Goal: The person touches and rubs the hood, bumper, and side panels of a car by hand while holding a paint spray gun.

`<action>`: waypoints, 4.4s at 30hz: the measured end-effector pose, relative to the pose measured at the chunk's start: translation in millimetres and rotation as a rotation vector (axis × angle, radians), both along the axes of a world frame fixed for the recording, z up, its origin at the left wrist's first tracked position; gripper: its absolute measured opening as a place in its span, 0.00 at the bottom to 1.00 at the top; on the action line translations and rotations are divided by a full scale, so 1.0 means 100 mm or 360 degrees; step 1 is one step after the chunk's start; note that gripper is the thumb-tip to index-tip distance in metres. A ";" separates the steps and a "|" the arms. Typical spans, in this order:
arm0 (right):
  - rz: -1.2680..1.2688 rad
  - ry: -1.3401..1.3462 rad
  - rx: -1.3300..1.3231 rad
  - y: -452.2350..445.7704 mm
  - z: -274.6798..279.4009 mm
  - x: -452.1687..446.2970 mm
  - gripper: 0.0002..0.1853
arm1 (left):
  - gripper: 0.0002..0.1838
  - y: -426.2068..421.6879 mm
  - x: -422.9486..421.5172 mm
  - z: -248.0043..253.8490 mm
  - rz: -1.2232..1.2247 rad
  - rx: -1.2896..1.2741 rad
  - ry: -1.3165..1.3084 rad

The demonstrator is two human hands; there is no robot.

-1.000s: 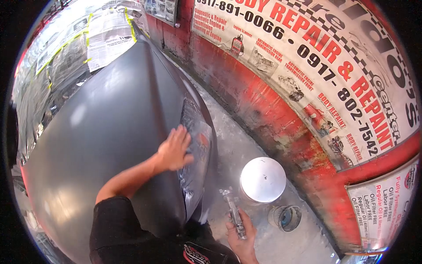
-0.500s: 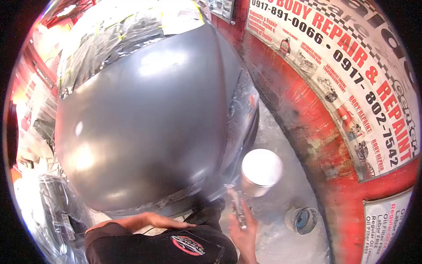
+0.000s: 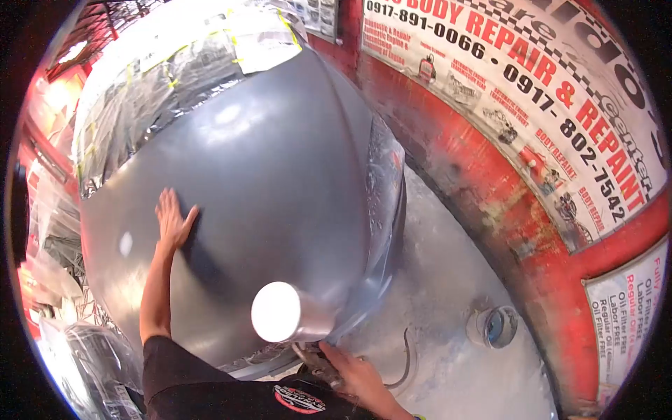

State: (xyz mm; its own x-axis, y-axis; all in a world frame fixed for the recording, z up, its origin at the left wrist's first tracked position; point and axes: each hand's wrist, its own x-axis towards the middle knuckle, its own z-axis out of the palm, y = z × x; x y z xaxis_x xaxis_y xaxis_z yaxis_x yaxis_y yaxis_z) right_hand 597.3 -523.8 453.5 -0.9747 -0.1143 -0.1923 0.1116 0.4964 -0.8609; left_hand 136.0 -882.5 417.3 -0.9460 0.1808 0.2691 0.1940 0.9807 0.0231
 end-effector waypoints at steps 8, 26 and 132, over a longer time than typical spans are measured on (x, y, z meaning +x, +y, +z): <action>-0.1073 0.0441 0.0010 -0.36 -0.12 0.32 0.29 | 0.62 2.87 -0.21 -0.12 -0.1530 0.0028 0.0027; -0.1758 0.0279 -0.0376 -0.77 -0.41 2.20 0.21 | 0.44 0.06 4.79 -1.84 -0.1362 0.0311 -0.3064; -0.2001 -0.0282 -0.0370 -1.92 -0.12 1.10 0.15 | 0.63 3.19 -0.36 -0.16 -0.1624 -0.0113 -0.0016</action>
State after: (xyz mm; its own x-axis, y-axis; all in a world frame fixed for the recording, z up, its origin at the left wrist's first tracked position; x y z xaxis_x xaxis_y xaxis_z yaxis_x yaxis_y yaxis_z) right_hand 707.2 -715.8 441.1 -0.4002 0.8099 -0.4288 0.5116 -0.1907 -0.8378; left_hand 100.3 -563.6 401.3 -0.3343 0.9166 0.2191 0.9375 0.3473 -0.0222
